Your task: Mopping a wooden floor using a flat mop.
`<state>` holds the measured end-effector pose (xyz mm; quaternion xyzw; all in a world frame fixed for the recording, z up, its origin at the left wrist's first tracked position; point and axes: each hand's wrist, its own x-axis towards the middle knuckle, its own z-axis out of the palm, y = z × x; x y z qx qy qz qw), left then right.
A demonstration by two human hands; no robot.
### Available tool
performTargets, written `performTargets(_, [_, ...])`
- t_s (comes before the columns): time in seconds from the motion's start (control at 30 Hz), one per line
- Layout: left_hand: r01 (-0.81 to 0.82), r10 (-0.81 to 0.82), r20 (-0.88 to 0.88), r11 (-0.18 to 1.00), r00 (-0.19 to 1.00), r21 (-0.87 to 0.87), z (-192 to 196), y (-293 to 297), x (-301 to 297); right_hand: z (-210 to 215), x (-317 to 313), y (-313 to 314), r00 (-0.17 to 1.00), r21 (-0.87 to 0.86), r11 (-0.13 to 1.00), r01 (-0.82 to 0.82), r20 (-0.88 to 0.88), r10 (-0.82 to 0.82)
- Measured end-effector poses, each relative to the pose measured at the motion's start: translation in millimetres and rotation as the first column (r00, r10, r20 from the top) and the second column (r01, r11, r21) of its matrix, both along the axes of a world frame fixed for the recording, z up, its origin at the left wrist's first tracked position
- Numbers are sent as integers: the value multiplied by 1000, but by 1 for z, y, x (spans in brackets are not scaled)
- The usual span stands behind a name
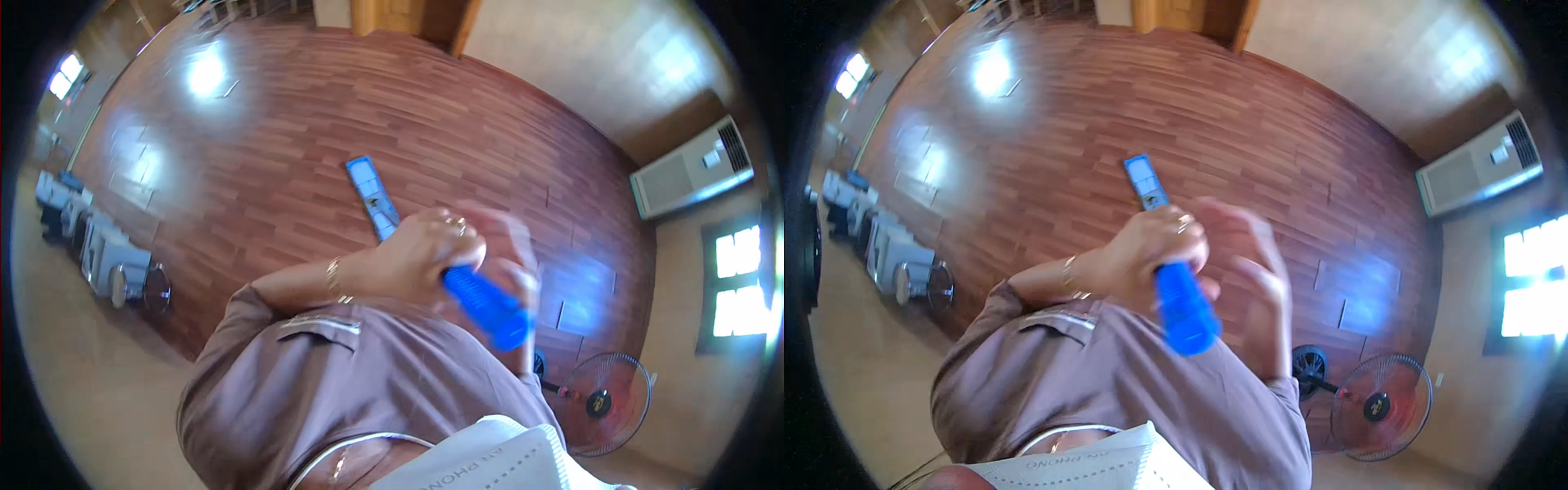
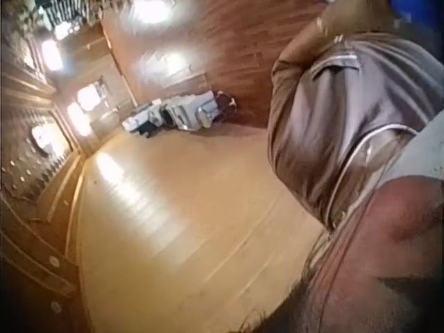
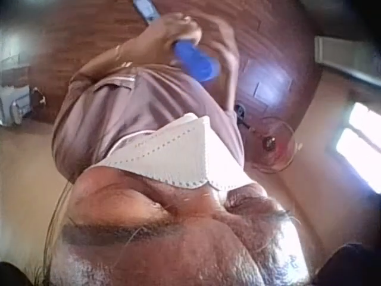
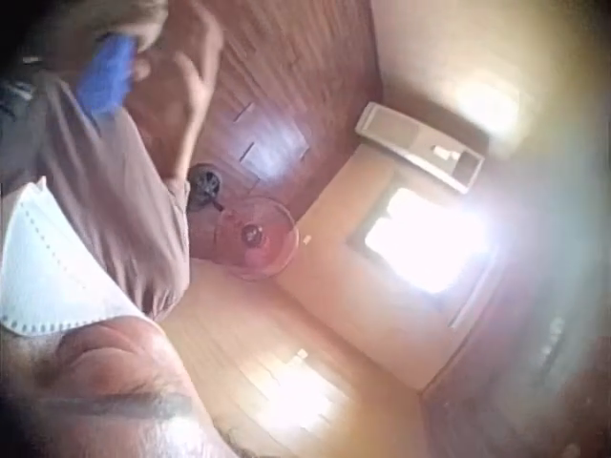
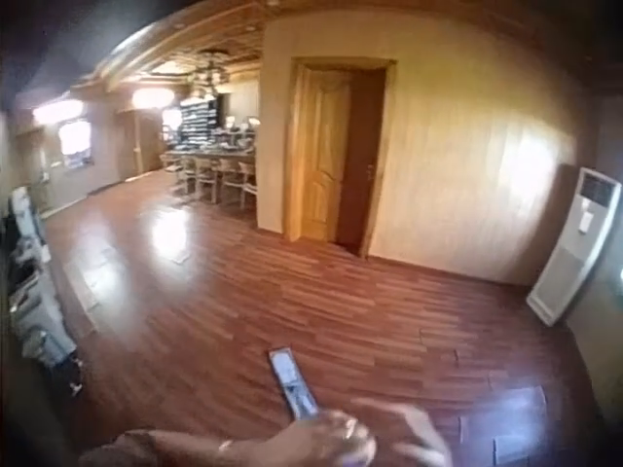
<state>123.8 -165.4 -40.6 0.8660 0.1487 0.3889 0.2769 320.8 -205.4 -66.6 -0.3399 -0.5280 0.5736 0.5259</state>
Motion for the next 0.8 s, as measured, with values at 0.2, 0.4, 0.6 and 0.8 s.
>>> performTargets(0.2, [-228,180,-228,951,957,-207,-182,18,5,59,-16,-66,863,830,558,14,271,-425])
performTargets(0.4, [-274,179,-351,931,919,-242,-232,-5,-3,91,-30,-87,740,721,521,-457,633,-227])
performTargets(0.6, [-358,250,-322,869,913,-342,-203,-61,-12,89,-38,-115,854,903,402,-150,323,-408])
performTargets(0.8, [-510,405,-326,773,854,-376,-172,-135,-65,96,-41,-96,974,904,403,-141,200,-108])
